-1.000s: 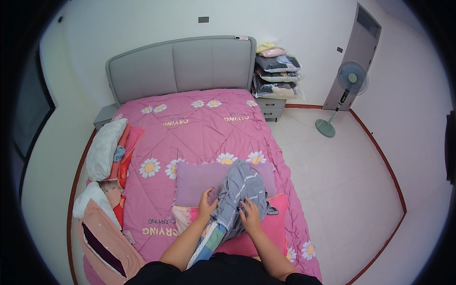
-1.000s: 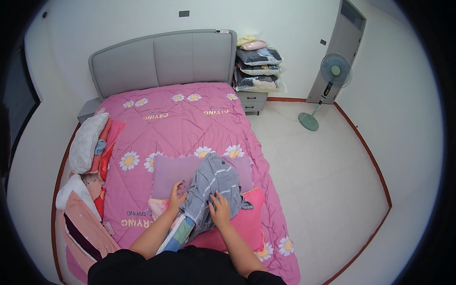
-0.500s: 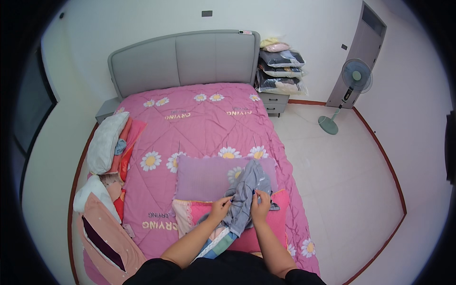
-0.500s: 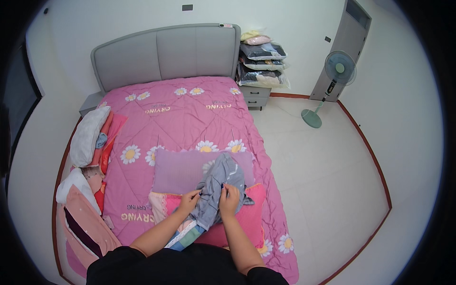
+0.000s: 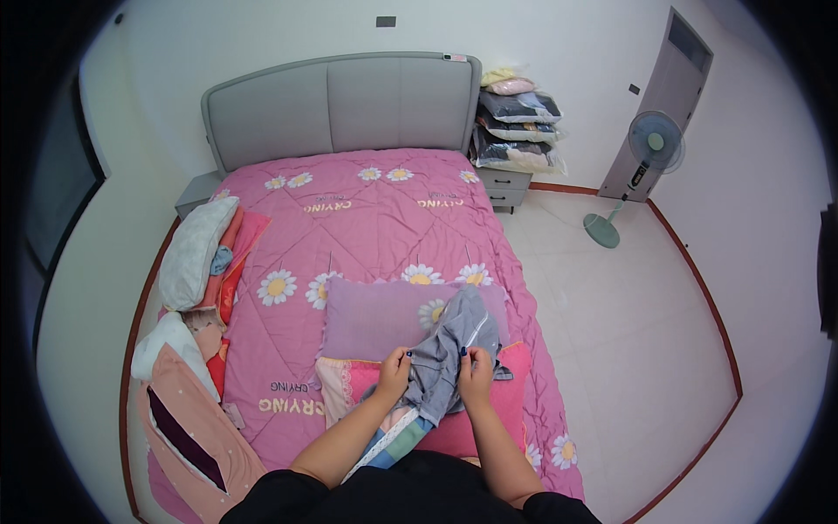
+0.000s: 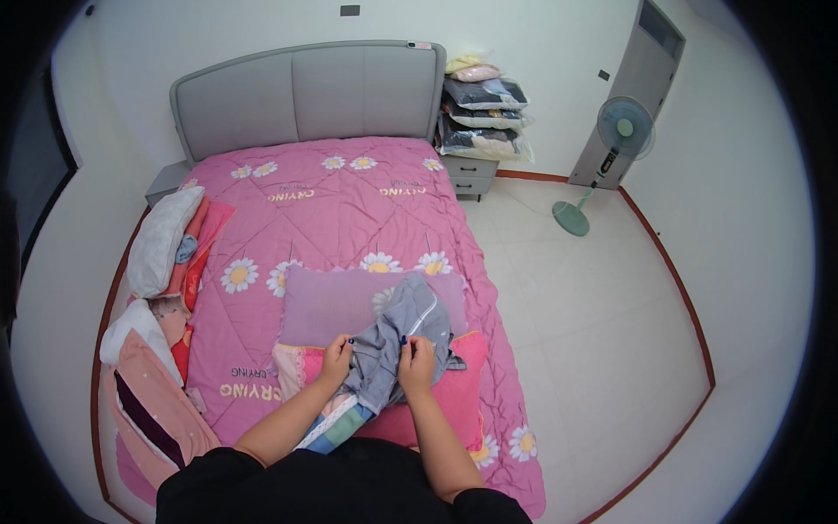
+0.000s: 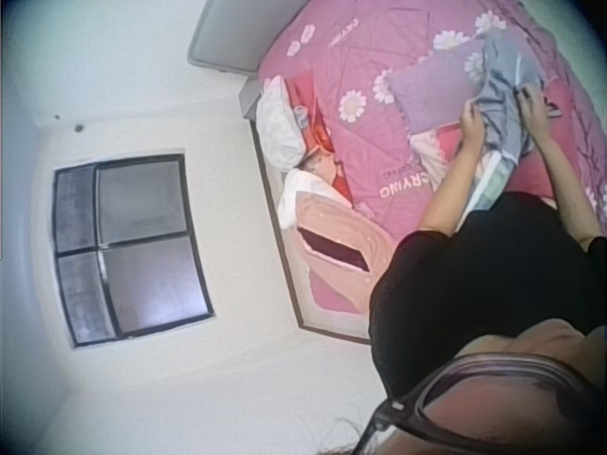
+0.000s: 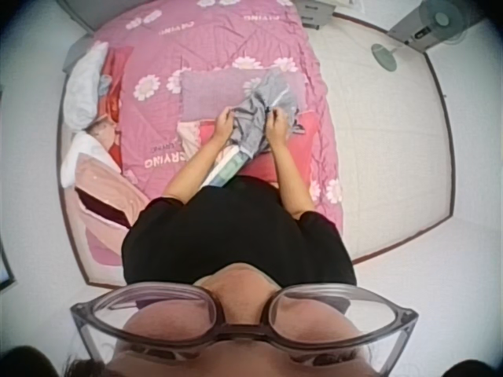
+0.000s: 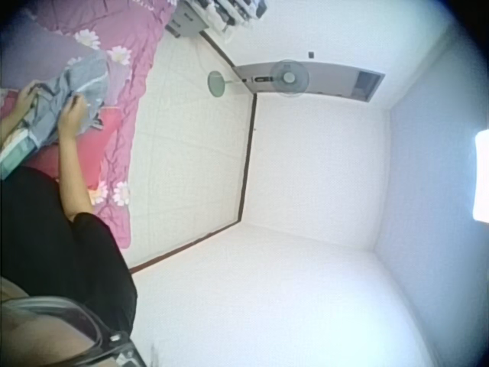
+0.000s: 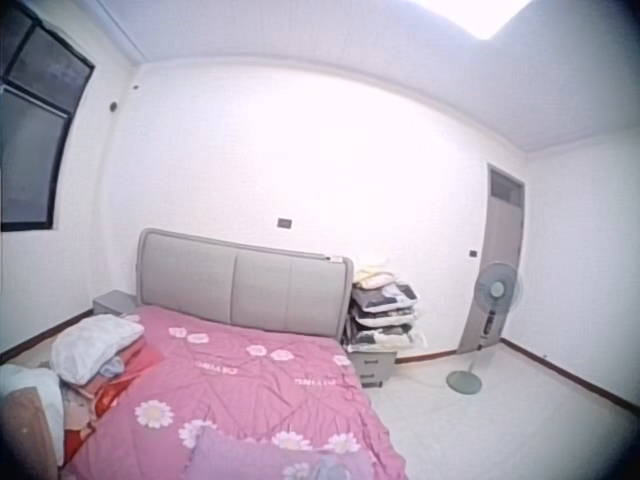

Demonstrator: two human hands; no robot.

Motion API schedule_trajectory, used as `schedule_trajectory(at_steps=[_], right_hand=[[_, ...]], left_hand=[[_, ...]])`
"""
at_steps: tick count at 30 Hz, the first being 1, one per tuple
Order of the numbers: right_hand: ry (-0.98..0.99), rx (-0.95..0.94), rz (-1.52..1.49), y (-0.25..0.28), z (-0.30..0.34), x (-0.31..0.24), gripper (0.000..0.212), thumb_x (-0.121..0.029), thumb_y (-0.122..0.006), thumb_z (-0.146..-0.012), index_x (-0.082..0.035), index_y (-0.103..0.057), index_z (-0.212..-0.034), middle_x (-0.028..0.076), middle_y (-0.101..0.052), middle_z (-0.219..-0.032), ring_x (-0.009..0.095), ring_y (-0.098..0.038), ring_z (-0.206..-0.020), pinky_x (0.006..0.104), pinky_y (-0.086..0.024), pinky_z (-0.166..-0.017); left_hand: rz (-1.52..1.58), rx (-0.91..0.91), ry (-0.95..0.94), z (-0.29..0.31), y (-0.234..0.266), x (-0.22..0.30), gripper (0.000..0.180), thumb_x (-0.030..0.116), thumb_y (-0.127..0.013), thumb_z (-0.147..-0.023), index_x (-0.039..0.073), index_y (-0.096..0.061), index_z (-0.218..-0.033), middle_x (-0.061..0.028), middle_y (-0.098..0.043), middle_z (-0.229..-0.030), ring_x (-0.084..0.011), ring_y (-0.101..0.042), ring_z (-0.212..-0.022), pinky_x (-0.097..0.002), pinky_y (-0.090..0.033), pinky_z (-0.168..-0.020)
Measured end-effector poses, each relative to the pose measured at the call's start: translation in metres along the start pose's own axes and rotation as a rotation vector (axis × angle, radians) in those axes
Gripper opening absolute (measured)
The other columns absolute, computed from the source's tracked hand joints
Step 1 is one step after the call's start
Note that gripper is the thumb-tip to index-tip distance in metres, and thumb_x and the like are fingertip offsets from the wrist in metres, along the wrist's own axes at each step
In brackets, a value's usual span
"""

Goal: The person folds a gray and white striped fabric item on top of a pink bedsheet, then picks up a pink pillowcase, zips it closed, and places it with other fabric items on the bed.

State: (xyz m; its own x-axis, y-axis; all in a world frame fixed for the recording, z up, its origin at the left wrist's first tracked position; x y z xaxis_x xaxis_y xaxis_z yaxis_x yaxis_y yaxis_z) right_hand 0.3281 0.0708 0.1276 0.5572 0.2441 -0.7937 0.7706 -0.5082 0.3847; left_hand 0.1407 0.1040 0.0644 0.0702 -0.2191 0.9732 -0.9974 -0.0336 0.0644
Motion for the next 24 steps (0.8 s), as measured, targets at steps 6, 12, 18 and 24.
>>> schedule_trajectory(at_steps=[6,12,18,24], right_hand=[[-0.040,-0.258,-0.143,-0.015,0.008,0.006,0.014,-0.012,-0.048,-0.083,0.001,-0.051,-0.083,0.004,-0.051,-0.068,0.010,-0.046,-0.061,0.0234,-0.038,-0.057],[-0.084,-0.640,-0.252,-0.023,0.009,-0.008,0.013,-0.012,-0.048,-0.083,0.001,-0.051,-0.083,0.000,-0.047,-0.067,0.007,-0.042,-0.062,0.0218,-0.037,-0.057],[-0.228,-0.968,-0.444,-0.029,0.023,-0.017,0.011,-0.010,-0.047,-0.083,0.000,-0.050,-0.083,-0.004,-0.045,-0.069,0.004,-0.040,-0.065,0.0198,-0.035,-0.058],[-0.247,-1.171,-0.440,-0.032,0.031,-0.023,0.008,-0.008,-0.048,-0.082,0.000,-0.051,-0.082,-0.005,-0.046,-0.070,0.003,-0.041,-0.066,0.0191,-0.036,-0.059]], left_hand=[[0.087,-0.032,0.064,0.003,0.000,0.002,0.013,0.012,-0.045,-0.085,0.001,-0.050,-0.088,0.0007,-0.047,-0.064,-0.0061,-0.042,-0.060,-0.0212,-0.036,-0.054],[0.242,-0.080,0.083,0.006,-0.003,0.022,0.032,0.015,-0.050,-0.082,0.003,-0.046,-0.111,-0.0001,-0.050,-0.072,-0.0072,-0.045,-0.067,-0.0199,-0.037,-0.063],[-0.259,-0.098,-0.255,0.002,-0.007,0.059,0.051,0.011,-0.056,-0.073,0.004,-0.039,-0.121,-0.0126,-0.052,-0.101,-0.0202,-0.050,-0.091,-0.0279,-0.038,-0.080],[-0.235,-0.246,-0.321,0.003,-0.021,0.054,0.039,-0.001,-0.048,-0.073,0.003,-0.049,-0.111,-0.0151,-0.052,-0.110,-0.0275,-0.048,-0.104,-0.0312,-0.036,-0.088]])
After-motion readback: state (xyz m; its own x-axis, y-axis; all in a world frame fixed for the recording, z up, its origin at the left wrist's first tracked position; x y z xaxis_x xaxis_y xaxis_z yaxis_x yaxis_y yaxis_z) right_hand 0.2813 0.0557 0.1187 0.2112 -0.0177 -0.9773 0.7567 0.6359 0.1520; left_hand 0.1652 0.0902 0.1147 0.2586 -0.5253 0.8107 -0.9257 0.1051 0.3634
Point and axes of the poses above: each hand's wrist, its own z-axis away from the middle knuckle, its own y-axis out of the back of the hand, x = y × z, the point moved 7 cm from there along -z, towards the middle knuckle
